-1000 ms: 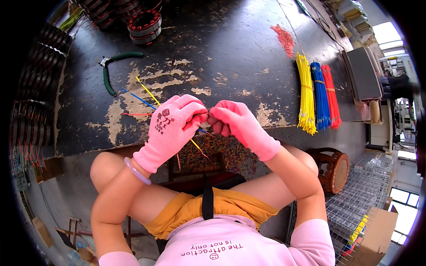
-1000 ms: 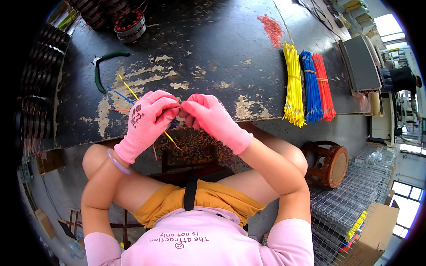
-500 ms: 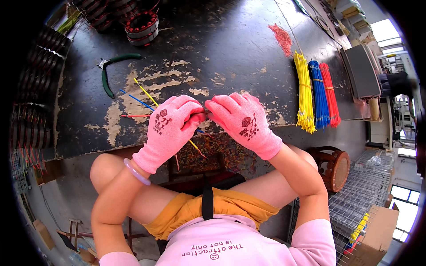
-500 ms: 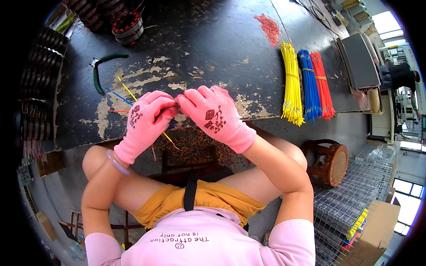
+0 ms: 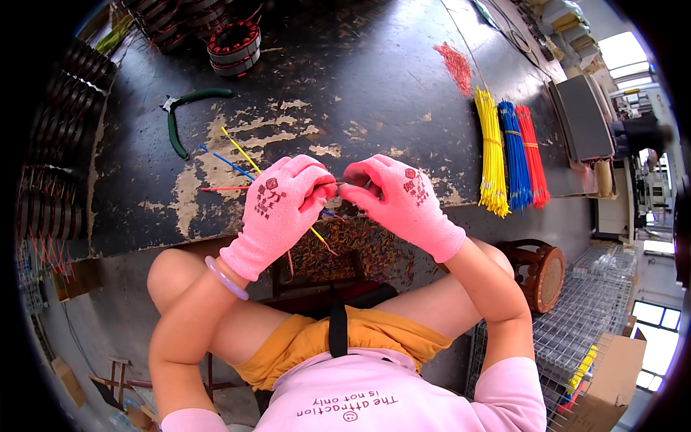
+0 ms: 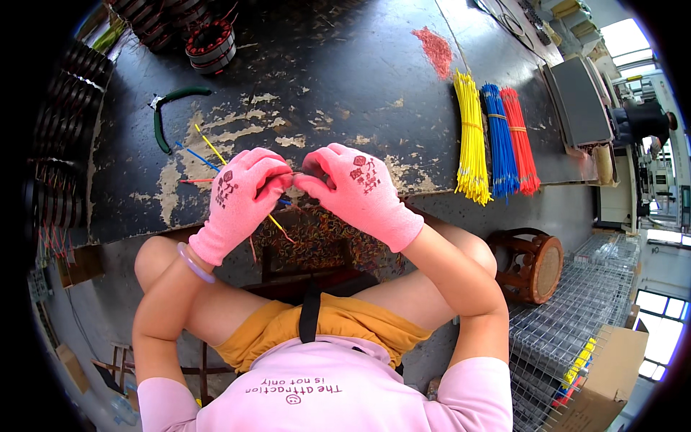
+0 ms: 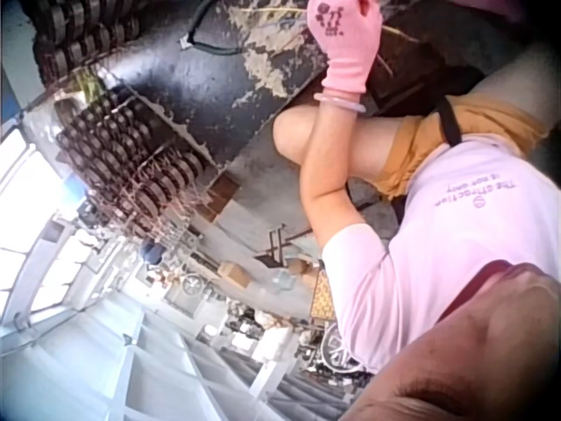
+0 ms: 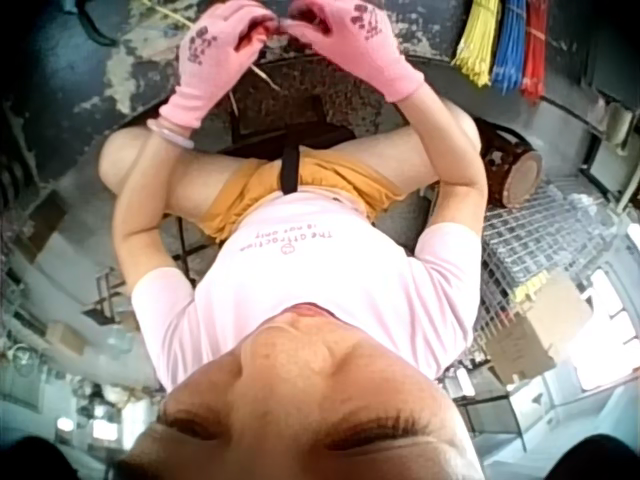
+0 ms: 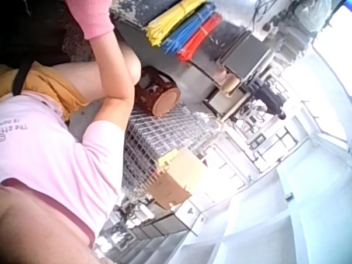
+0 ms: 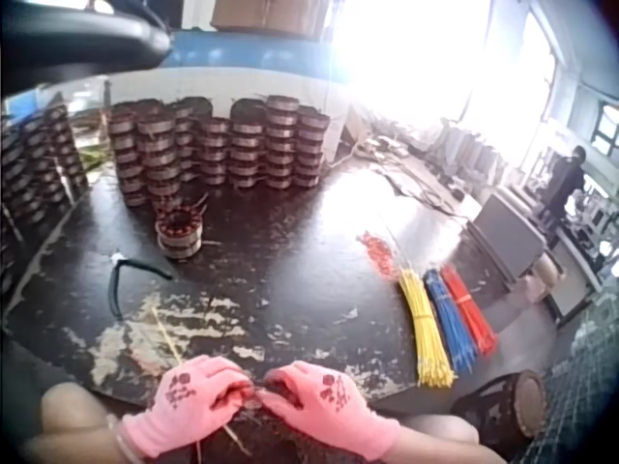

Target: The person uses zip ties to bundle groups of colored wires together on a motor stator. They wrap the ties around the wires and secure them by hand, then trim the excess with pliers.

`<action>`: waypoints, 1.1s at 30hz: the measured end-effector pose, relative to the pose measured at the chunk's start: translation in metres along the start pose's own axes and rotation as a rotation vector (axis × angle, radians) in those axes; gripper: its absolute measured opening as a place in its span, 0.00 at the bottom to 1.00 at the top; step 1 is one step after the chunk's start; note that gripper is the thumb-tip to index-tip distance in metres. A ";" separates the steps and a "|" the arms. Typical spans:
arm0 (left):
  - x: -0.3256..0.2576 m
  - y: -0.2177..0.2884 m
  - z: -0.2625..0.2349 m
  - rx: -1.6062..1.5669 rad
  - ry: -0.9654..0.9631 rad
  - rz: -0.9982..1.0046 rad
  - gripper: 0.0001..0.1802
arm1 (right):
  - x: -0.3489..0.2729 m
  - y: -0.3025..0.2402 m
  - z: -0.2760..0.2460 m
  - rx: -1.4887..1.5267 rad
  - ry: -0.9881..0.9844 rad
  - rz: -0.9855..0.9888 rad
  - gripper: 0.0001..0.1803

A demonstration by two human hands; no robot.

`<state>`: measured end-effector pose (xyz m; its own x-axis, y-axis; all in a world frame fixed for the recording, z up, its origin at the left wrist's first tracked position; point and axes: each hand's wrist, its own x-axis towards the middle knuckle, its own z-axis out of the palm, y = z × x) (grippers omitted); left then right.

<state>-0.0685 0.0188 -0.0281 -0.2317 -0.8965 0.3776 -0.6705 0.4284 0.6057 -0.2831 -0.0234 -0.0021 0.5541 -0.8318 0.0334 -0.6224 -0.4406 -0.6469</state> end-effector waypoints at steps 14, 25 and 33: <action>0.001 0.001 0.002 0.023 0.014 0.020 0.07 | 0.001 0.010 -0.005 -0.330 0.037 -0.279 0.08; 0.002 0.002 0.000 -0.016 -0.032 -0.010 0.06 | 0.003 0.009 0.008 0.896 -0.257 0.568 0.16; 0.000 0.002 0.003 0.018 0.001 -0.014 0.05 | 0.002 0.008 0.013 -0.501 0.241 -0.433 0.11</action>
<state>-0.0720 0.0190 -0.0286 -0.2210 -0.9024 0.3698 -0.6863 0.4133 0.5985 -0.2798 -0.0241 -0.0167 0.7075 -0.5725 0.4144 -0.5852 -0.8033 -0.1107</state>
